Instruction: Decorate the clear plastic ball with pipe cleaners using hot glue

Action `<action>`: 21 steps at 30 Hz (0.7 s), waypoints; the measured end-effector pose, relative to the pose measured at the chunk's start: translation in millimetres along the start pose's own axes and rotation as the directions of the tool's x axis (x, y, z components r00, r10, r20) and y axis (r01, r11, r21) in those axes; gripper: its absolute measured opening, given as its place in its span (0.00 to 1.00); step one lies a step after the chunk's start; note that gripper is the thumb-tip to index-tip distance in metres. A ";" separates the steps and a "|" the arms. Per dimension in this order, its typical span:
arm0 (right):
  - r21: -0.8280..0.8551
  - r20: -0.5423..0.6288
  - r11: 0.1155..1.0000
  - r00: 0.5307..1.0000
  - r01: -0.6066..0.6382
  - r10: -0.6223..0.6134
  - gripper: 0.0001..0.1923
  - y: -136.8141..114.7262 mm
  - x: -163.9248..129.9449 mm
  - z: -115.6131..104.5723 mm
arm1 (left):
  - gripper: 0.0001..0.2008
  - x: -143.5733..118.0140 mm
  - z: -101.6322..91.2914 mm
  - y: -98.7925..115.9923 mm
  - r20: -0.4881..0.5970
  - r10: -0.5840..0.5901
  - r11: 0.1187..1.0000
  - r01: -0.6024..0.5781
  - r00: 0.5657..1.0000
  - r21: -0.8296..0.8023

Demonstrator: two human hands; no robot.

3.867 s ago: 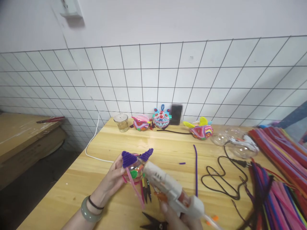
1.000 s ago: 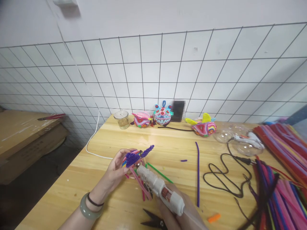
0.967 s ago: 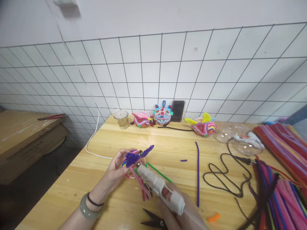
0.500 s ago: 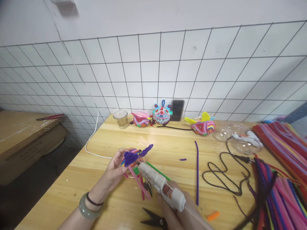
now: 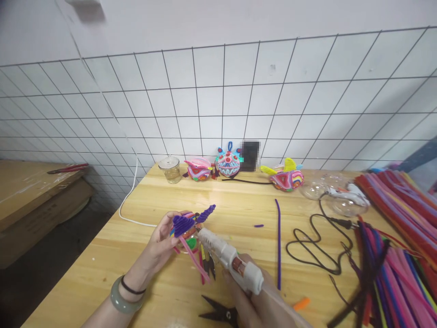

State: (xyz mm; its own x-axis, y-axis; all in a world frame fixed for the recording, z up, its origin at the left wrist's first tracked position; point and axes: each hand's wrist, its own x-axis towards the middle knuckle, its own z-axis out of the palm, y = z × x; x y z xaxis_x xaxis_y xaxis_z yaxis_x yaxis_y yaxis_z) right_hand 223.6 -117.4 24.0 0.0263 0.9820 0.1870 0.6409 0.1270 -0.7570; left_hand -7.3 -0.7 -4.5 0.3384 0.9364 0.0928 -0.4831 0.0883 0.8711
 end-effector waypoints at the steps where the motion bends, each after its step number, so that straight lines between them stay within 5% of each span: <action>1: 0.000 0.004 1.000 1.000 -0.006 0.006 0.11 1.6 0.6 0.9 | 0.22 0.1 0.0 -0.2 0.000 -0.003 1.000 0.003 1.000 -0.003; 10: -0.035 0.038 0.998 0.998 0.056 -0.054 0.15 3.9 -1.0 -4.0 | 0.22 1.0 -1.0 -1.3 0.007 -0.009 1.000 0.009 1.000 -0.015; 21: -0.022 -0.005 0.999 0.999 -0.048 0.048 0.15 -0.8 0.8 4.0 | 0.22 0.0 -2.0 -1.5 0.027 -0.009 1.000 0.009 1.000 -0.017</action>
State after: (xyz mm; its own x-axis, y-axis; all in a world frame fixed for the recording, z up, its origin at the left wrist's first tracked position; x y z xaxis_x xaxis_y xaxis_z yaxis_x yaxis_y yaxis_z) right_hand 220.0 -116.1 22.2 0.0610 0.9863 0.1534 0.6558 0.0763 -0.7511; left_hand -8.3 -0.1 -6.7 0.3640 0.9262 0.0980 -0.4934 0.1026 0.8637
